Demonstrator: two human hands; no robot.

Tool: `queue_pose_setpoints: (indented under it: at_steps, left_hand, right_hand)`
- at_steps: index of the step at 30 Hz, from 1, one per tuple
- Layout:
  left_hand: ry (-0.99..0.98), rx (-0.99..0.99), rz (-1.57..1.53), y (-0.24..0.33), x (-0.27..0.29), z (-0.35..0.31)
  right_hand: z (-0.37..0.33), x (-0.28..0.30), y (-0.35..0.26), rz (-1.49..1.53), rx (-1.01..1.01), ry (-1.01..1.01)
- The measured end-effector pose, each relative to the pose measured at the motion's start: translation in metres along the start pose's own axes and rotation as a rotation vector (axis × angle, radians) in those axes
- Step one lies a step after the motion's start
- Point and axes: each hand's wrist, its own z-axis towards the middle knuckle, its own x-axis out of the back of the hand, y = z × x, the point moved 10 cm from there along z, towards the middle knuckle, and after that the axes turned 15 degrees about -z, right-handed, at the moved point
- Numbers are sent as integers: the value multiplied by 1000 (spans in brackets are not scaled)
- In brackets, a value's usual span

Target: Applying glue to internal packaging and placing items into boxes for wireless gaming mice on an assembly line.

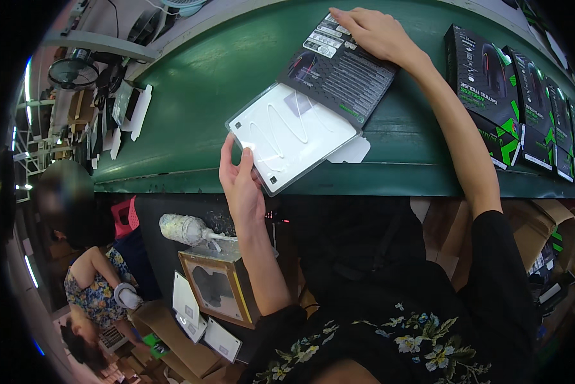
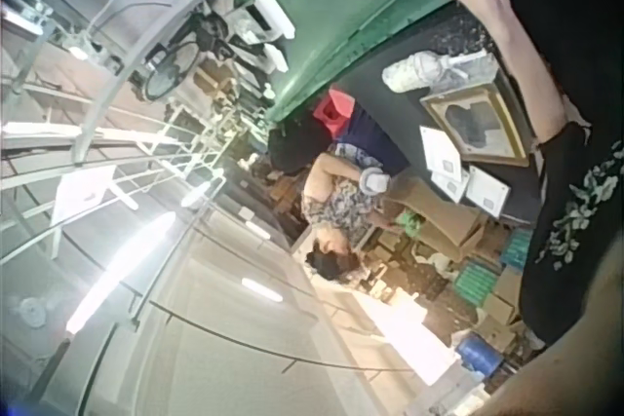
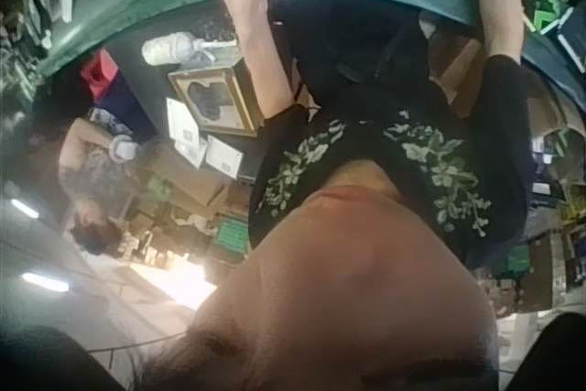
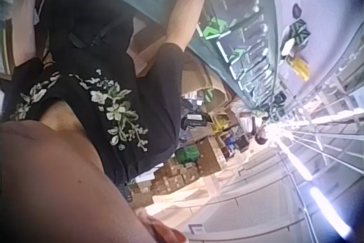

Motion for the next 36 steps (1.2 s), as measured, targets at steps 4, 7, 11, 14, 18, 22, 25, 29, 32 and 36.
queue_pose_setpoints:
  at_steps: [4,7,11,14,18,22,25,29,32,36]
  left_hand:
    - [67,-6,3,-4,-4,-10]
    - [112,-39,-47,-11,-3,-17]
    - [72,68,-191,-39,-43,-7]
    - [-24,164,-271,-61,-85,14]
    - [-120,311,-439,-88,-128,25]
    - [-262,364,-587,-104,-155,37]
    - [-269,385,-729,-106,-161,31]
    - [-486,93,-614,-69,-170,9]
    - [-620,-88,-194,-44,-146,-20]
    - [-847,-798,1024,-19,-177,-47]
  right_hand:
    - [-5,6,1,-63,34,45]
    - [-19,36,-39,59,-43,-87]
    - [-18,31,-23,65,7,119]
    - [-14,16,0,30,7,107]
    - [-16,18,0,76,40,161]
    - [-16,21,-3,121,-15,106]
    - [-10,25,1,176,-32,72]
    - [-3,64,19,654,100,326]
    - [-17,76,-12,1048,-77,-3]
    - [-5,38,12,863,55,-291]
